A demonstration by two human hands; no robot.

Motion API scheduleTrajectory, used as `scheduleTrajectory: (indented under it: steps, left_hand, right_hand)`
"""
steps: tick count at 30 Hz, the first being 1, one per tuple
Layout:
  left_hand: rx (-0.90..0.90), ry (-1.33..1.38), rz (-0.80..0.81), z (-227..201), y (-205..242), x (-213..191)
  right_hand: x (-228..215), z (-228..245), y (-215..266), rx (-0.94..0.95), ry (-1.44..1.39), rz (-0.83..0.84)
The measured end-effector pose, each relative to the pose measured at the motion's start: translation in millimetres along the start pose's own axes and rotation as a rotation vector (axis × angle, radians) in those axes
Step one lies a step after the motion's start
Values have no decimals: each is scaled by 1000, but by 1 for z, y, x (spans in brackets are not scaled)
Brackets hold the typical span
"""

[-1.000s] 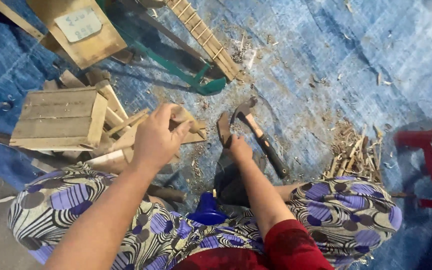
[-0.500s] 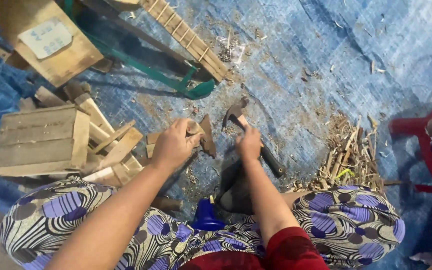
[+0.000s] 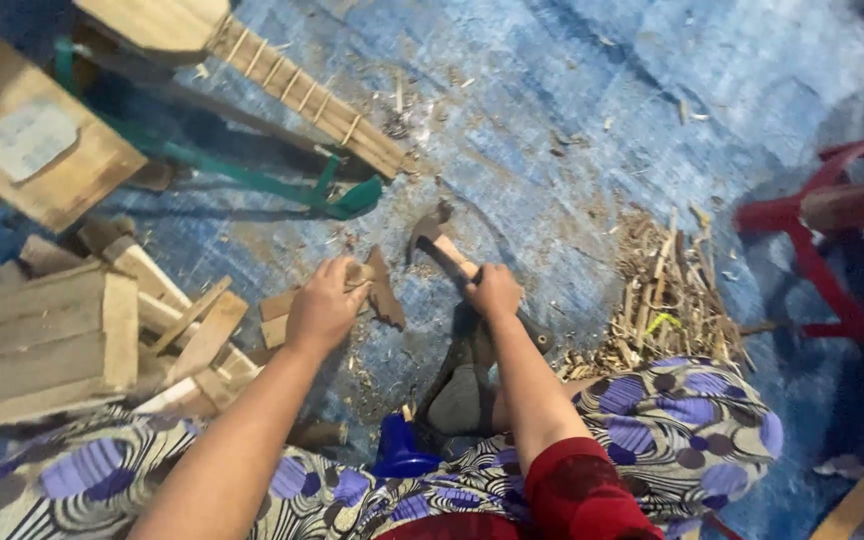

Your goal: The person is assembling and shaping wooden components for a small structure, possibly a musical instrument, using a hammer and a chisel while sitting on the floor.

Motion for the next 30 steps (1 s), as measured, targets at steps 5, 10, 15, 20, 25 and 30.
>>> scheduleTrajectory:
  steps: [5,10,15,20,25,30]
  left_hand:
    - [113,-20,-103,7,-6,19]
    - [-123,-51,-25,12,-13,26]
    - [-142,-58,-85,24,-23,51]
    - [-56,19,-227,13,-19,60]
    - [-73,-80,-346,22,-18,75]
    - [-85,68,-398,30,-29,81]
  right_hand:
    - [-14,17,5,38,-219,85]
    - [-1,70,23,244,-1134,151]
    - [-211,98,111,95,-1489,-15]
    - [-316,69,186,-261,-1549,-142]
    - [-336,49,268,-99,-1647,97]
    - [-325,26,264,-342,-1685,-75]
Point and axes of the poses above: each hand's wrist, its own y-axis away from the middle knuckle, its own x-axis out of the palm, z = x × y, the point moved 1 cm from there along -y, towards the middle knuckle, and after that the axes turned 7 degrees about -z, right-handed, at the moved point
